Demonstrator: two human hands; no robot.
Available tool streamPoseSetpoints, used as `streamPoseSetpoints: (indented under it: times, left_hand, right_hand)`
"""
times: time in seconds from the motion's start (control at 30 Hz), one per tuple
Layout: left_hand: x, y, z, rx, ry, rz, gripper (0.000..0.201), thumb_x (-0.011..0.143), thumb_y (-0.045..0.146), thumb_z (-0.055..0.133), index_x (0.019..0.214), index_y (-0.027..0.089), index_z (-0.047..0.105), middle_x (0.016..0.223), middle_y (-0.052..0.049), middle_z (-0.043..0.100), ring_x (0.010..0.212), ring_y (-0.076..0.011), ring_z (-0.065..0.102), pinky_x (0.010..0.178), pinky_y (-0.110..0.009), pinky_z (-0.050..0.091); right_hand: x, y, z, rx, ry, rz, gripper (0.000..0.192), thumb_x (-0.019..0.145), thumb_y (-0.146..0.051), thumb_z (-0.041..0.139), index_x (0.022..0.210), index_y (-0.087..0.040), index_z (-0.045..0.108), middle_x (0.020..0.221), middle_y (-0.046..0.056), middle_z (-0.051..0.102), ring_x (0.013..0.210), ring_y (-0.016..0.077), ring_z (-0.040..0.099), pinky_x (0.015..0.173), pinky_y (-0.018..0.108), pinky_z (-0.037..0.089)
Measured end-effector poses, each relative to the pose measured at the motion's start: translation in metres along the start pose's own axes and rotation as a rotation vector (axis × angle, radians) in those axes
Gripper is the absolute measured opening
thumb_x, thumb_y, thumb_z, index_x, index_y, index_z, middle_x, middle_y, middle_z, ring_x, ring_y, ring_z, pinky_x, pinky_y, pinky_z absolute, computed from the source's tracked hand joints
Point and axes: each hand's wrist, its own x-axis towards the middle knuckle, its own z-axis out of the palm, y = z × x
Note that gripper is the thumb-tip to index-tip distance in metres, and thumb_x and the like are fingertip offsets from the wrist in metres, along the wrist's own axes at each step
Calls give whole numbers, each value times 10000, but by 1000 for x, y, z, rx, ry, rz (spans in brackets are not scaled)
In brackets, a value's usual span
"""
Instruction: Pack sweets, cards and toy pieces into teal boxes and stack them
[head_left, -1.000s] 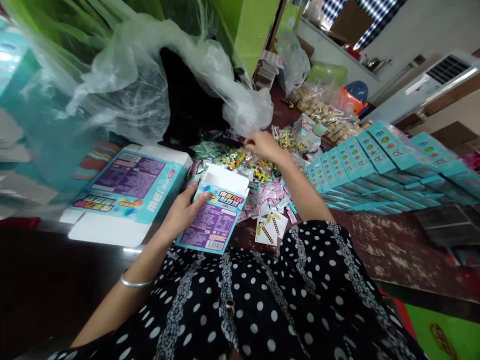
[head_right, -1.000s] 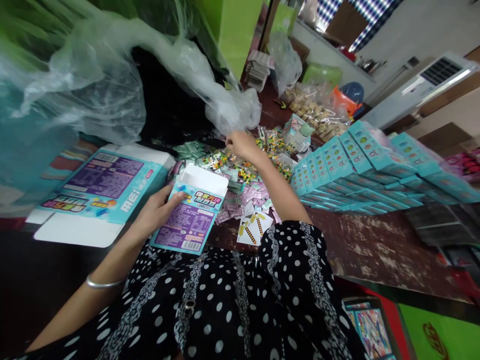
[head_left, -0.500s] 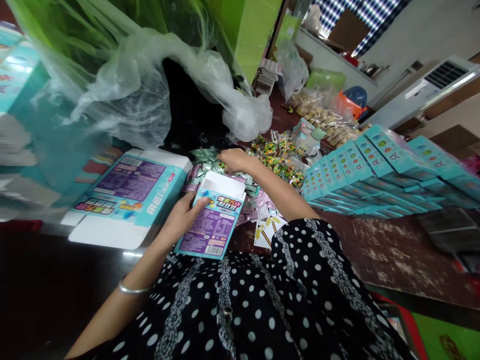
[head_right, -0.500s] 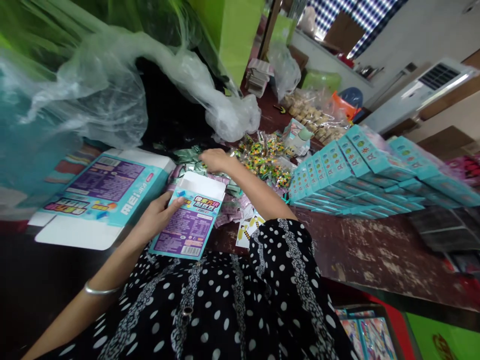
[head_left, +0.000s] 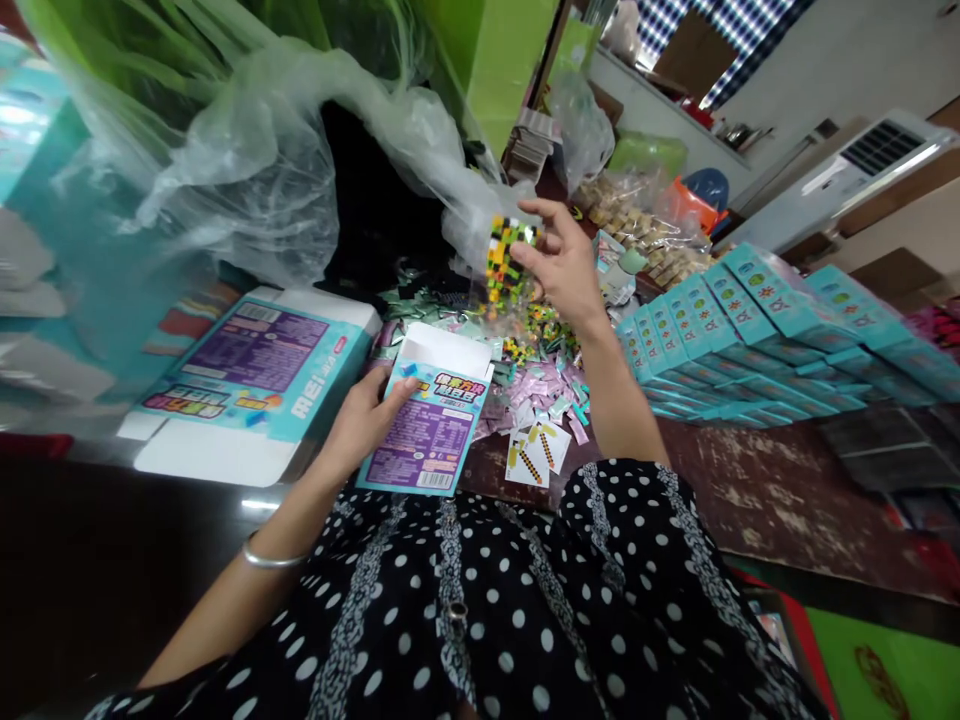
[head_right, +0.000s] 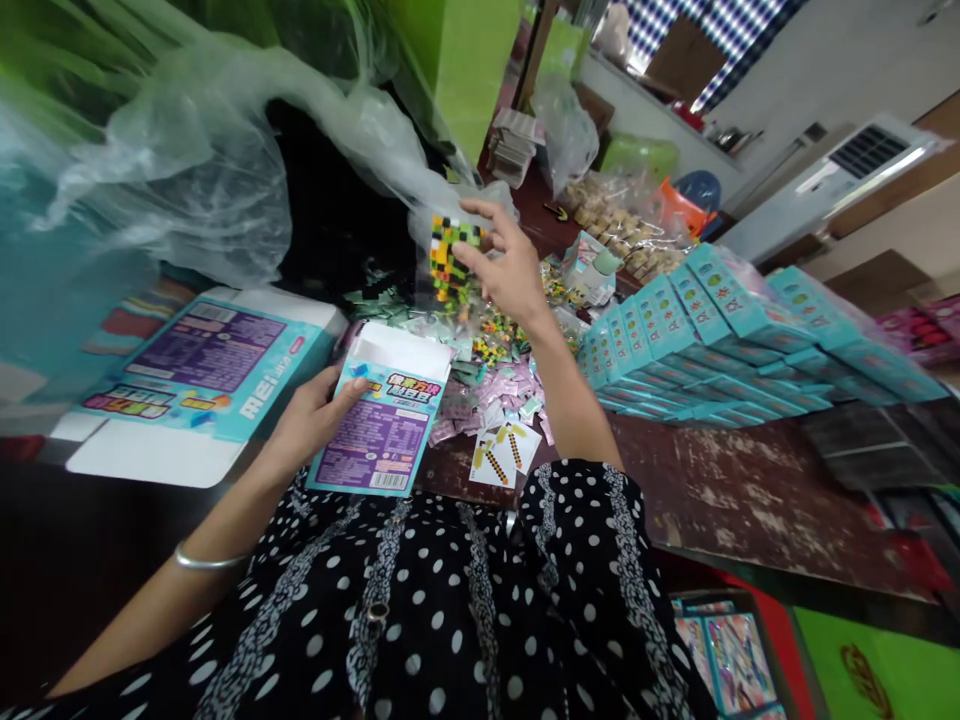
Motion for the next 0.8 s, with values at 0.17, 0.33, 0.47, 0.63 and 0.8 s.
streamPoseSetpoints:
  times: [0.17,0.33,0.47,0.63,0.8]
  left_hand:
    - [-1,5,8,-47,-23,54,626,966,802,586,1087,196,688,1070,-104,807,1020,-343,744,884,-399,576]
    - [-5,6,8,-86,-15,74,660,969,800,615,1161,177,721,1084,-105,819,1018,-342,749,870,-395,576]
    - [-5,10,9,-140,31,98,626,963,788,662,1087,177,724,1010,-86,810,953,-308,744,805,-360,574]
    - [-3,7,20,-202,7,139,623,954,773,722,1107,169,736,994,-89,808,899,-281,744,776,-351,576]
    - [-5,-5,37,-296,-42,139,703,928,767,794,1267,155,720,1052,-123,829,953,-316,792,801,-384,620]
  right_hand:
    - [-41,-25,22,130,165,112,491,1109,-585,642,1489,-274,631,1116,54,752,842,179,728,757,319,645]
    - [-58,-36,36,173,-7,49,363,1051,-471,720,1333,-246,681,979,10,718,773,169,670,758,312,566]
    - [-54,-25,37,311,-424,-27,233,1071,-410,677,1156,-195,702,836,-22,704,666,125,610,707,268,475]
    - [-50,-14,45,271,-756,-328,476,1183,-456,564,807,-172,634,783,-12,614,765,110,528,752,250,400]
    - [-60,-12,47,163,-772,-336,652,1184,-664,524,789,-167,674,902,37,655,772,121,534,739,267,418]
